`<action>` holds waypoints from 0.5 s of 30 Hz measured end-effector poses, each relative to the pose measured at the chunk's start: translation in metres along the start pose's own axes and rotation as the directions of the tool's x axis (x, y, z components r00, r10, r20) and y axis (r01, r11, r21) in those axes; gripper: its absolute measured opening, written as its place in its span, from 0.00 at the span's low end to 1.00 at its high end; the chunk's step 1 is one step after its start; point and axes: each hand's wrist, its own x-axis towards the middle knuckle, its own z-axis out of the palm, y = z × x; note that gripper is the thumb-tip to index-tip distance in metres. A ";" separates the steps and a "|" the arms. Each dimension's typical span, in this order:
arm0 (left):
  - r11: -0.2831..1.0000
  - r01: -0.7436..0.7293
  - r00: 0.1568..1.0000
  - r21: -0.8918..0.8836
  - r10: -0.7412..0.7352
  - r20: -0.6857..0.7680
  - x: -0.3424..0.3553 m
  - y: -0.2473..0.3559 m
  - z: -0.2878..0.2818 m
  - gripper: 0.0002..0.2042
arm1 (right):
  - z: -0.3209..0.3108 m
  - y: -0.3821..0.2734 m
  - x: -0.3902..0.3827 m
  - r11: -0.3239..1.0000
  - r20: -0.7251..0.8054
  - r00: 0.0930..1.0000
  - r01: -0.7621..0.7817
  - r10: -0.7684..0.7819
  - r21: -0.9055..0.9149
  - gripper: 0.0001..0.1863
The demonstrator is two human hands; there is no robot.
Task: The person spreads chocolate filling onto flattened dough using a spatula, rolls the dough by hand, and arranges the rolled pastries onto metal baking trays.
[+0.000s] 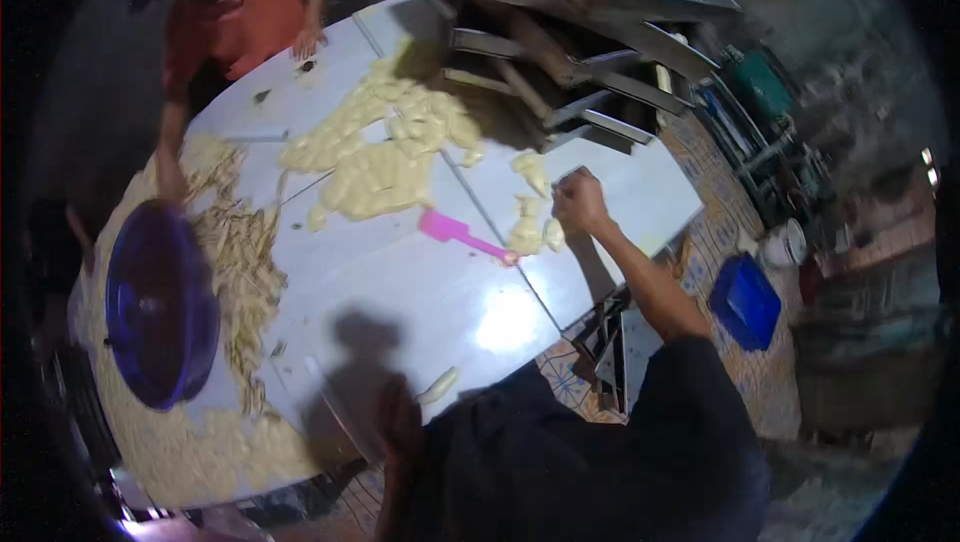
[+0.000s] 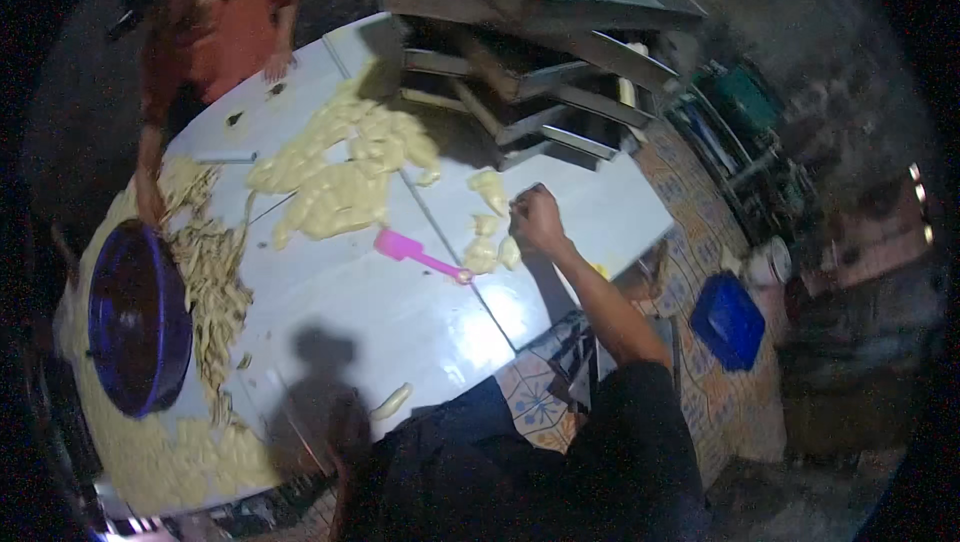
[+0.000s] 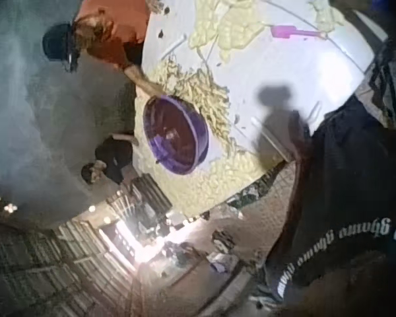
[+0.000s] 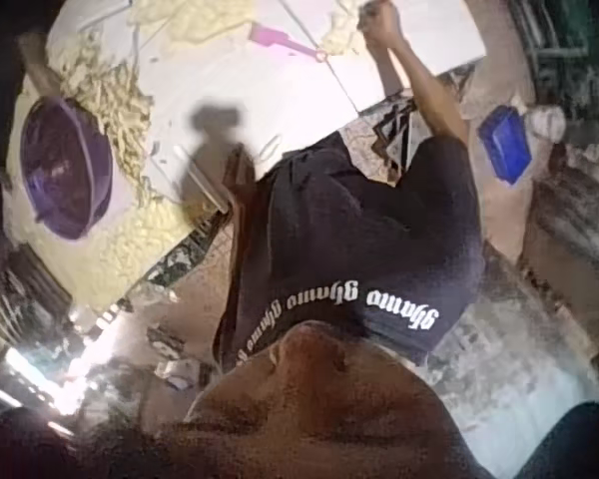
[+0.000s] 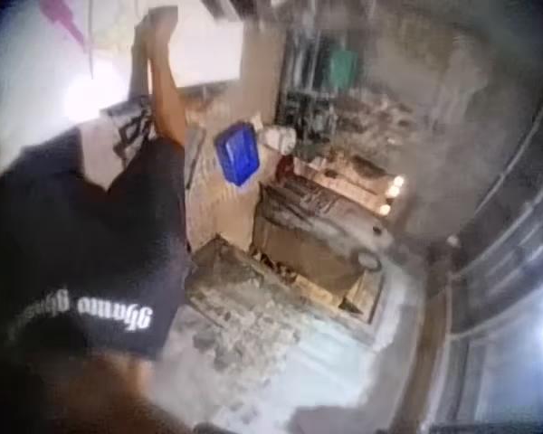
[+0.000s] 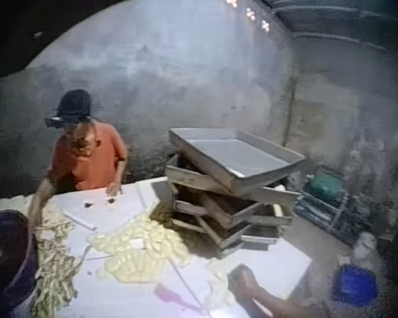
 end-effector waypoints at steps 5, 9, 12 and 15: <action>0.994 -0.053 0.993 0.099 0.042 0.109 0.074 0.053 0.043 0.22 | 0.005 -0.199 -0.078 0.718 0.122 0.968 0.075 -0.219 0.692 0.13; 0.990 -0.008 0.998 0.140 -0.001 0.068 0.095 0.072 0.063 0.23 | 0.053 -0.288 -0.107 0.582 0.266 0.937 -0.090 -0.225 0.808 0.19; 0.492 -0.268 0.911 0.828 0.410 0.050 0.099 0.066 0.051 0.25 | 0.090 -0.277 -0.102 0.774 0.273 0.900 0.104 -0.341 0.624 0.19; 0.291 -0.095 0.799 0.952 0.593 -0.101 0.093 0.070 0.058 0.25 | 0.096 -0.256 -0.116 0.863 0.174 0.866 0.408 -0.469 0.298 0.25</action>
